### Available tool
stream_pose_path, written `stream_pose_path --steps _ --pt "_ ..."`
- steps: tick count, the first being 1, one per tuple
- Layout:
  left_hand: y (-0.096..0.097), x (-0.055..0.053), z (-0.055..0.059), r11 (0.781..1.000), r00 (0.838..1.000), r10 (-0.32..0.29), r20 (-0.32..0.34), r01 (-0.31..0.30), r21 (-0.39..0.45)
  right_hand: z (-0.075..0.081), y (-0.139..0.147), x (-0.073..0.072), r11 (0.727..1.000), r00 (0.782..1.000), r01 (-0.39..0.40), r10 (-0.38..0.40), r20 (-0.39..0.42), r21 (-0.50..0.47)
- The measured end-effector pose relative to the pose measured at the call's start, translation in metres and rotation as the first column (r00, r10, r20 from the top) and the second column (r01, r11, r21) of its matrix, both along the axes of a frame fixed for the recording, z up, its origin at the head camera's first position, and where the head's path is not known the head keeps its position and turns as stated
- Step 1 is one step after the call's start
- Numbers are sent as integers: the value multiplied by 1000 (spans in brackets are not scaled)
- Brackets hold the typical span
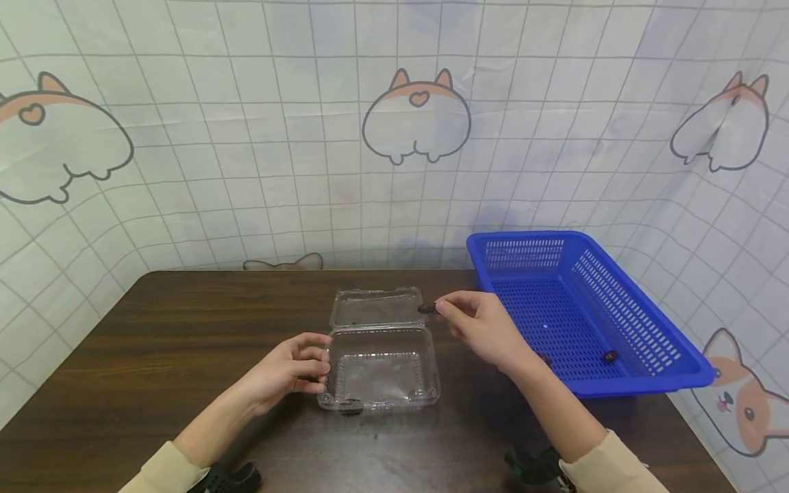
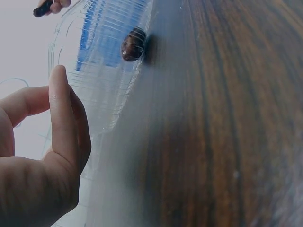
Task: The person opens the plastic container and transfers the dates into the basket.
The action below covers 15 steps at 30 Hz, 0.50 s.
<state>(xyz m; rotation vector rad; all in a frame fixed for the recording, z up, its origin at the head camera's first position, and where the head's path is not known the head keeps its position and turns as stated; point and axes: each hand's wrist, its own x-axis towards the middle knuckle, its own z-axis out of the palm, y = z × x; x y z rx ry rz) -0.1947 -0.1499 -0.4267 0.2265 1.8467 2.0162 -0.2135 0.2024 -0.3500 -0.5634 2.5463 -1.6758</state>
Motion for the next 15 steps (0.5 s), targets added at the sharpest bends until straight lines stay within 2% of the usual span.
stream_pose_path --steps 15 --pt "0 -1 0 1000 1000 4 2 -4 3 10 29 11 995 994 97 -96 -46 17"
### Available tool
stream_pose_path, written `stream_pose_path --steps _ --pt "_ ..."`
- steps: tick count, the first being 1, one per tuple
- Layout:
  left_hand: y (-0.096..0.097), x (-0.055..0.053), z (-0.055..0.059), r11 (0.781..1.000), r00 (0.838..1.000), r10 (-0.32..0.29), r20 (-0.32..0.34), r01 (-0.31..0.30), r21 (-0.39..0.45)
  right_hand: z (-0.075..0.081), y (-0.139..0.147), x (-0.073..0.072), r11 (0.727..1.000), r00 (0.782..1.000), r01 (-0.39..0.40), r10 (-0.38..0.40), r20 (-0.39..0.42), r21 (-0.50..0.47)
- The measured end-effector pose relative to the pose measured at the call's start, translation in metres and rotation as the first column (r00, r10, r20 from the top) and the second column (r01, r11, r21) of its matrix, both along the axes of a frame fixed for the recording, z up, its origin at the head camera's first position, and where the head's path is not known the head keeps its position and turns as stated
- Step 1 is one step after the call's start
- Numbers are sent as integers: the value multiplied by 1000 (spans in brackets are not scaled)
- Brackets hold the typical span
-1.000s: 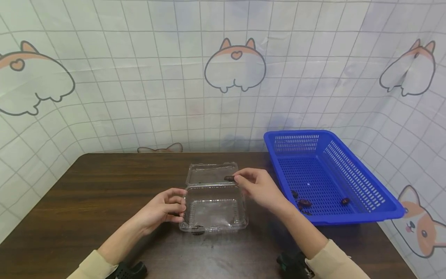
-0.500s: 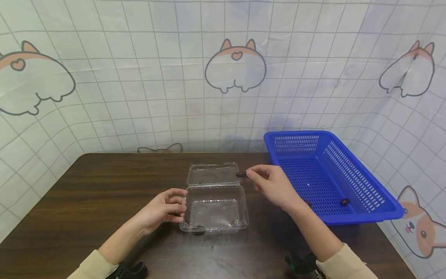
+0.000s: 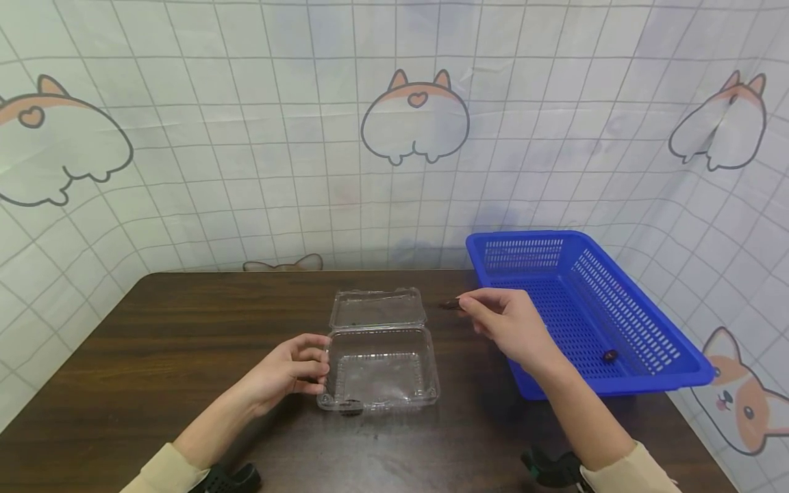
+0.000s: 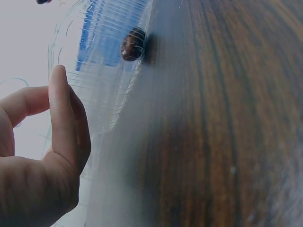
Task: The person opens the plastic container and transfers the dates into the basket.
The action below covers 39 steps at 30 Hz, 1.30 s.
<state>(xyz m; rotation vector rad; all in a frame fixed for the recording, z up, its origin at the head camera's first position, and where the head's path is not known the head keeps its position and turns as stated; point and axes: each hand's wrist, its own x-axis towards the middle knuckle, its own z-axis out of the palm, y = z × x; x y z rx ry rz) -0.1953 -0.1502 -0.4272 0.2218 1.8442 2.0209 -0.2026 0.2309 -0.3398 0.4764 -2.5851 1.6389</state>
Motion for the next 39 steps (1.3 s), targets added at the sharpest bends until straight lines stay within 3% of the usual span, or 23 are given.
stream_pose_path --steps 10,23,33,39 --pt "0 0 0 1000 1000 1 5 -1 -5 2 21 6 999 998 39 -39 -47 -3" --pt "0 1 1 1000 1000 3 6 -3 -3 -3 51 10 994 994 109 -109 21 -4" --pt "0 0 -1 1000 1000 1 1 -1 -8 -10 70 13 993 993 120 -120 18 -1" --pt "0 0 -1 1000 1000 2 -1 -2 -12 -15 78 13 989 990 137 -138 9 50"
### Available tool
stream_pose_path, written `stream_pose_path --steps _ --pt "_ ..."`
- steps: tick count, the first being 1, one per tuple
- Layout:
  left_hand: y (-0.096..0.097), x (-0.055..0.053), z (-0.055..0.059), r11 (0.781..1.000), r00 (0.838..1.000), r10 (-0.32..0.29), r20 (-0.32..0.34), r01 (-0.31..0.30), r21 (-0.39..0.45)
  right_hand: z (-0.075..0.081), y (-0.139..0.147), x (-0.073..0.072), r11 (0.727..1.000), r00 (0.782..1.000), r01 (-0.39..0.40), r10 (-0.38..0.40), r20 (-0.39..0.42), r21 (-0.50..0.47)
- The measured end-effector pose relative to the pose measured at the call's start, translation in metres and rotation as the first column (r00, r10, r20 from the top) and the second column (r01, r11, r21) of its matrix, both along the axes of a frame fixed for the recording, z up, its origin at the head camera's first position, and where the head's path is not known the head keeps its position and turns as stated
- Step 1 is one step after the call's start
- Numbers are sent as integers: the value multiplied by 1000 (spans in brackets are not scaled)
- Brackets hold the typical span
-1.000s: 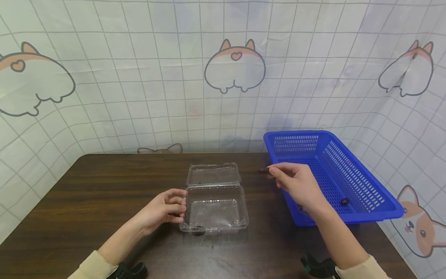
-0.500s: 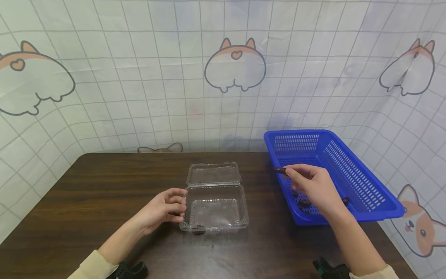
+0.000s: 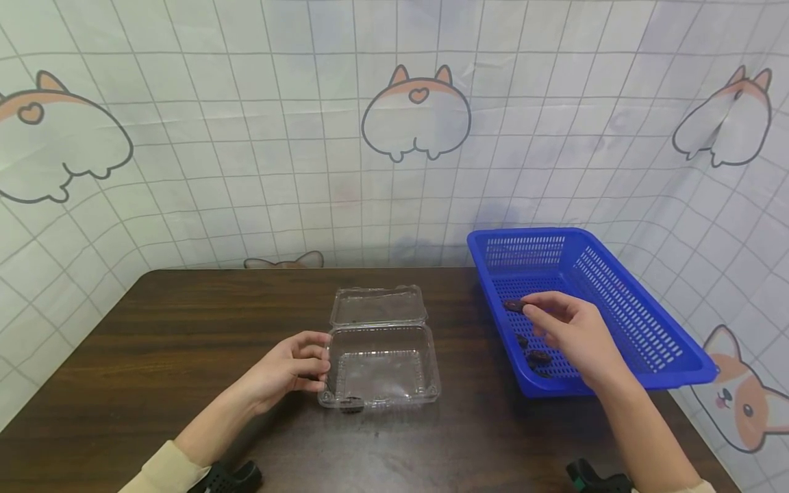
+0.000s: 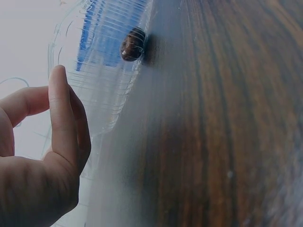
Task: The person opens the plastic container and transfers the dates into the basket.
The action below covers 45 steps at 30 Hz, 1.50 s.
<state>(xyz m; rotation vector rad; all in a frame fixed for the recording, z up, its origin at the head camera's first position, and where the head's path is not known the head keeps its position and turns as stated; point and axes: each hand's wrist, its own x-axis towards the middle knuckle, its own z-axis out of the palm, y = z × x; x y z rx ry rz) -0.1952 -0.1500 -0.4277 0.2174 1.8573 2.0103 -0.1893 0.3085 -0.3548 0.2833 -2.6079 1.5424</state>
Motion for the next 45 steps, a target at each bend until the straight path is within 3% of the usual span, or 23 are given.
stream_pose_path --steps 11,20,32,39,45 --pt "1 0 -1 1000 1000 3 4 -3 2 -3 10 -1 995 1000 -2 1 10 95" --pt "1 0 -1 1000 1000 -3 1 3 8 -1 12 0 992 997 63 -69 47 111" --pt "2 -2 -2 1000 1000 -11 -2 11 2 0 23 5 992 993 87 -93 67 86" --pt "1 -2 -1 1000 1000 -8 -2 8 -2 6 14 5 996 997 54 -58 56 68" --pt "2 -2 0 1000 1000 -8 -4 8 3 13 -11 5 1000 1000 -8 8 29 16"
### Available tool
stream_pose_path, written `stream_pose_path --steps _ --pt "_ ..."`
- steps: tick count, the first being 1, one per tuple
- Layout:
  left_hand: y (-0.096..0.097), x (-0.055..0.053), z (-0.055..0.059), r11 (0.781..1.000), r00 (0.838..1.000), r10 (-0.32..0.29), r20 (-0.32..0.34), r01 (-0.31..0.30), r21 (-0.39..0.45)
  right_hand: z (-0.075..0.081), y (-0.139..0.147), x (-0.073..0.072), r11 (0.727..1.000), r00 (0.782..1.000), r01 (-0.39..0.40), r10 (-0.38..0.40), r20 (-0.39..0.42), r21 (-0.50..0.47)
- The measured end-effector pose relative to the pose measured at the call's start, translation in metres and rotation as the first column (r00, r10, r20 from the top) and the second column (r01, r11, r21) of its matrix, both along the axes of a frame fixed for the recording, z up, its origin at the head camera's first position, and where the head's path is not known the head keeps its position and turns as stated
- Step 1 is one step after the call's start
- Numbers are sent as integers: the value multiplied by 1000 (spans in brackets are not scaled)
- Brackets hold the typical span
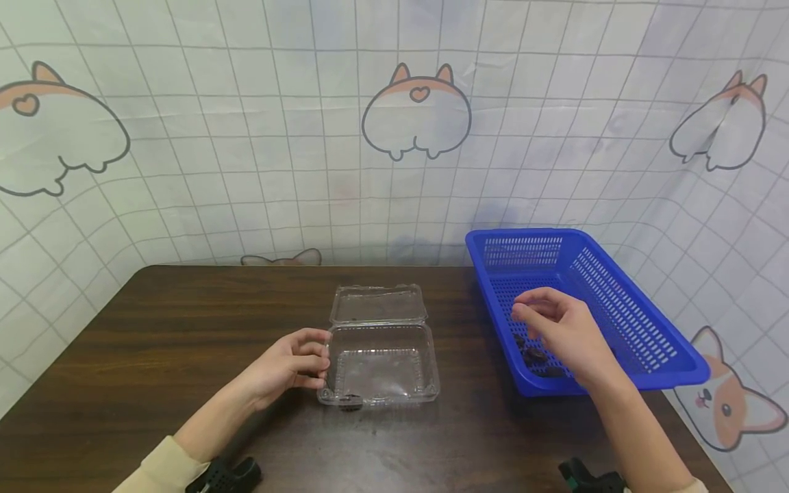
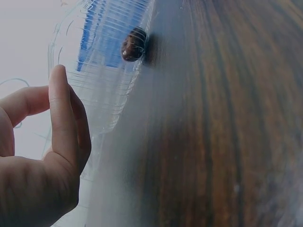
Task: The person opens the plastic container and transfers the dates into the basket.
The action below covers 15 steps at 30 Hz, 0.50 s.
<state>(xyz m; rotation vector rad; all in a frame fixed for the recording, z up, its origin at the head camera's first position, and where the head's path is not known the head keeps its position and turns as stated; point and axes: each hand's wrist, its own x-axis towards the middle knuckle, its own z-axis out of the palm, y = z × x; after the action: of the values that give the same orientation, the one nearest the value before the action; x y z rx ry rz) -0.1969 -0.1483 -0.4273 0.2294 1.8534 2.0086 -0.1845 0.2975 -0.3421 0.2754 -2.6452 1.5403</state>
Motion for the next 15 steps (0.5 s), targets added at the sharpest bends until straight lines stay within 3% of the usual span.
stream_pose_path --steps 4,7,10,15 --pt "0 -1 0 1000 1000 -1 -3 1 -1 8 -24 1 998 998 -57 57 -1 -20" --pt "0 -2 0 1000 1000 -1 -4 1 -4 13 -46 0 989 990 -139 140 30 -54" --pt "-1 -2 -1 1000 1000 -3 -3 3 -5 12 -68 -2 971 970 -229 234 68 -73" --pt "-1 -1 -1 1000 1000 -7 0 7 -7 2 -103 -8 926 921 -377 376 101 -18"
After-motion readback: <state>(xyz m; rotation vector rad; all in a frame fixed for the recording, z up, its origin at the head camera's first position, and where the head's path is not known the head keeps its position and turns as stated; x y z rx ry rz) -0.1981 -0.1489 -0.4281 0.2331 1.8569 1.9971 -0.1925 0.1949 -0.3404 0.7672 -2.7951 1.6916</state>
